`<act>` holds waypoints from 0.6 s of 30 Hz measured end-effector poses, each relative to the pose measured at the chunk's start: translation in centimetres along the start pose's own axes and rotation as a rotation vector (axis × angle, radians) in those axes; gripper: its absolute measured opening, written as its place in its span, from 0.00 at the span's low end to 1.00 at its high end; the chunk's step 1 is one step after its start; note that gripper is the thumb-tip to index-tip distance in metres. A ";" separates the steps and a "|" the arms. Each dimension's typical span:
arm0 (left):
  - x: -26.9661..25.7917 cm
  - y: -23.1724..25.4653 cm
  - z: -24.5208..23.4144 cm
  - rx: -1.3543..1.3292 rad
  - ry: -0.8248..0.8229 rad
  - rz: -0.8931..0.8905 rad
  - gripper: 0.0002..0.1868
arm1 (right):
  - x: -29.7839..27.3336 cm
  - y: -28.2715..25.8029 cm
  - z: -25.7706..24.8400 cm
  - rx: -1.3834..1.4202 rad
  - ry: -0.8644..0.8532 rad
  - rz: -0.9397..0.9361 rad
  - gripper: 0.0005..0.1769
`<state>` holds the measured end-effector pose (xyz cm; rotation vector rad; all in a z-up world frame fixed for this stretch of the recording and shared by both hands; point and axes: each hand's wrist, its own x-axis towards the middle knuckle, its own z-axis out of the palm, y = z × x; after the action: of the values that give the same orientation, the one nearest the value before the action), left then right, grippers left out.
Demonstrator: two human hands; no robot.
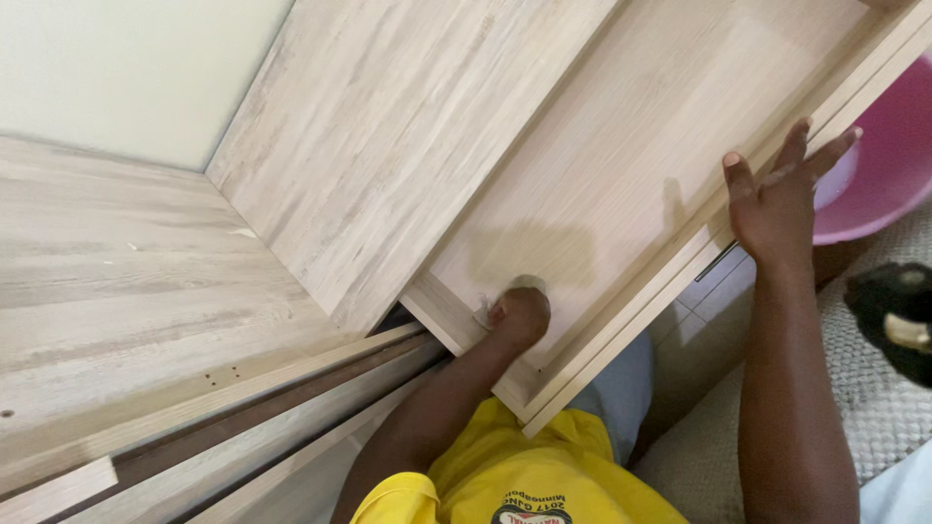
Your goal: The person removes items from a wooden cabinet, including a cable, tape, and a box. They then wipe the interior surfaces with a cloth, repeatedly dipping it into a pink bucket of water. Finally, they place several items back into the cabinet.
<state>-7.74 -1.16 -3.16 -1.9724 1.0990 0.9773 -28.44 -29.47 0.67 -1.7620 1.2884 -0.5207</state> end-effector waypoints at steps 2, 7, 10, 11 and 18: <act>2.7 -2.3 -1.3 -0.034 0.119 -0.014 0.21 | -0.1 -0.3 -0.2 0.039 -0.010 0.007 0.65; 8.6 -7.6 -5.6 -0.237 0.411 -0.153 0.13 | -0.4 -0.7 -0.4 0.153 -0.024 -0.025 0.66; 9.3 -7.7 -6.2 -0.111 0.521 0.003 0.07 | -0.3 -1.0 -0.5 0.061 0.000 -0.114 0.66; 9.0 -7.1 -5.9 -0.082 0.537 0.060 0.06 | -0.3 -1.1 -0.5 0.040 0.005 -0.082 0.65; 4.0 1.1 -1.7 0.020 0.538 0.571 0.04 | -0.5 -1.2 0.1 0.093 -0.011 -0.014 0.69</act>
<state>-6.78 -4.59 -5.96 -1.9968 2.0388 0.6994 -27.89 -28.88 1.70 -1.6956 1.2259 -0.5690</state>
